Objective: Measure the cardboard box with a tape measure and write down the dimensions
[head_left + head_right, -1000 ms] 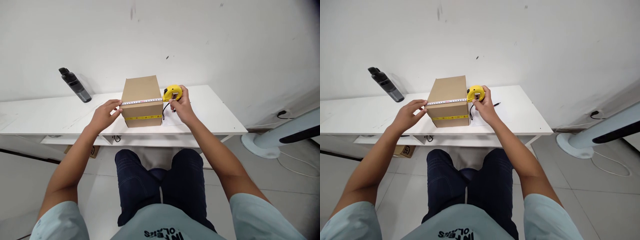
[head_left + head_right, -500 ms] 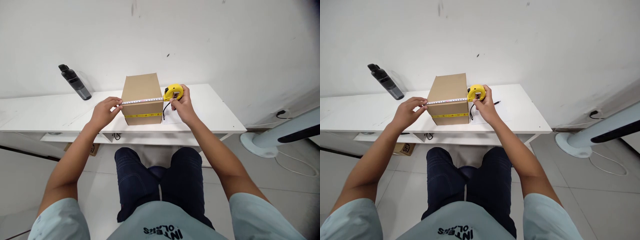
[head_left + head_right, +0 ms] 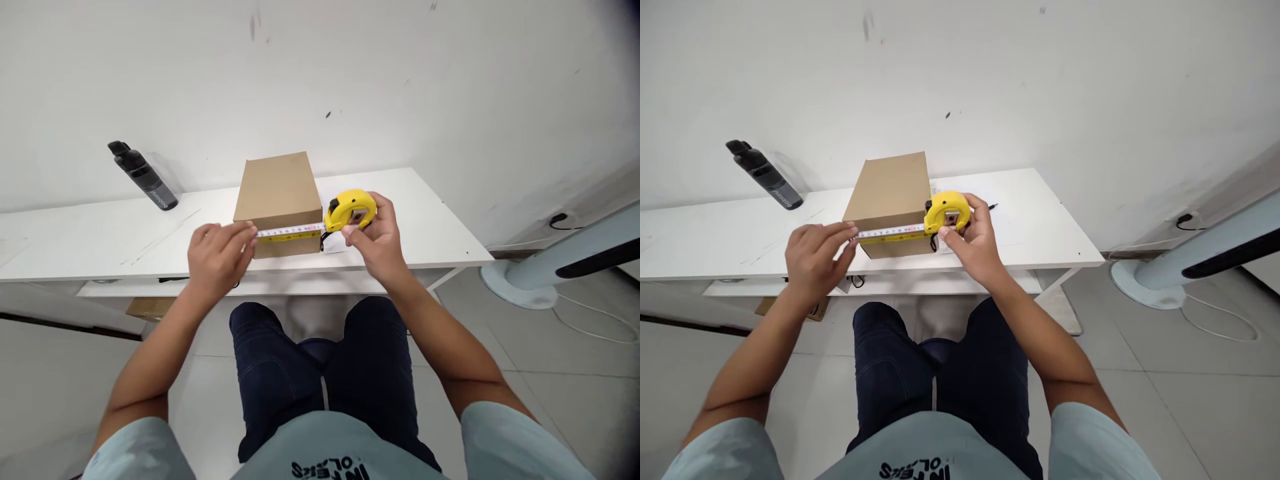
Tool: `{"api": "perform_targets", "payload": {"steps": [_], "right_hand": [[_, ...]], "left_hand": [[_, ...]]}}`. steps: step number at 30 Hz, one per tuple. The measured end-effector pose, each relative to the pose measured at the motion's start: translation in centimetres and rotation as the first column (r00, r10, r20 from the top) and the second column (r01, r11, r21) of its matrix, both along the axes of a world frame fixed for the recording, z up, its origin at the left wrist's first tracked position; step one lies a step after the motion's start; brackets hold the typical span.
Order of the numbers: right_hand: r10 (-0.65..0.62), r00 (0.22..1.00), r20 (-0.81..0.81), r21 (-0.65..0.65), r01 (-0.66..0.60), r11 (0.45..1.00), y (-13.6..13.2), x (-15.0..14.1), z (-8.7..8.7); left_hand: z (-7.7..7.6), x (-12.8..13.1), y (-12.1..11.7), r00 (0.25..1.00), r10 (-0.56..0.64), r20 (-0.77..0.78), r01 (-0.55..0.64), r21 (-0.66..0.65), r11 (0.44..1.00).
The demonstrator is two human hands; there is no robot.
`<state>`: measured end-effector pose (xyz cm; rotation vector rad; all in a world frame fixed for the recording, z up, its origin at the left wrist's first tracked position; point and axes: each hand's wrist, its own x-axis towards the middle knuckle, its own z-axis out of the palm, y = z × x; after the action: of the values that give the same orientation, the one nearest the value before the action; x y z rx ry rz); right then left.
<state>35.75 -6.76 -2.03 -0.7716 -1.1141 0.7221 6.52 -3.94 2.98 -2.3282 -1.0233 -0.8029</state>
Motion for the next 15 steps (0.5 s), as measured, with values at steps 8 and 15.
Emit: {"api": "perform_targets", "payload": {"steps": [8,15], "right_hand": [[0.19,0.973,-0.134,-0.182,-0.213,0.96,-4.4,-3.2,-1.9],[0.15,0.959,-0.242,-0.247,-0.211,0.946,-4.7,-2.8,-4.2]], "left_hand": [[-3.5,4.8,-3.4,0.934,-0.358,-0.003,0.355,0.133,0.925],[-5.9,5.2,-1.7,0.948,-0.317,-0.022,0.318,0.049,0.947]]}}
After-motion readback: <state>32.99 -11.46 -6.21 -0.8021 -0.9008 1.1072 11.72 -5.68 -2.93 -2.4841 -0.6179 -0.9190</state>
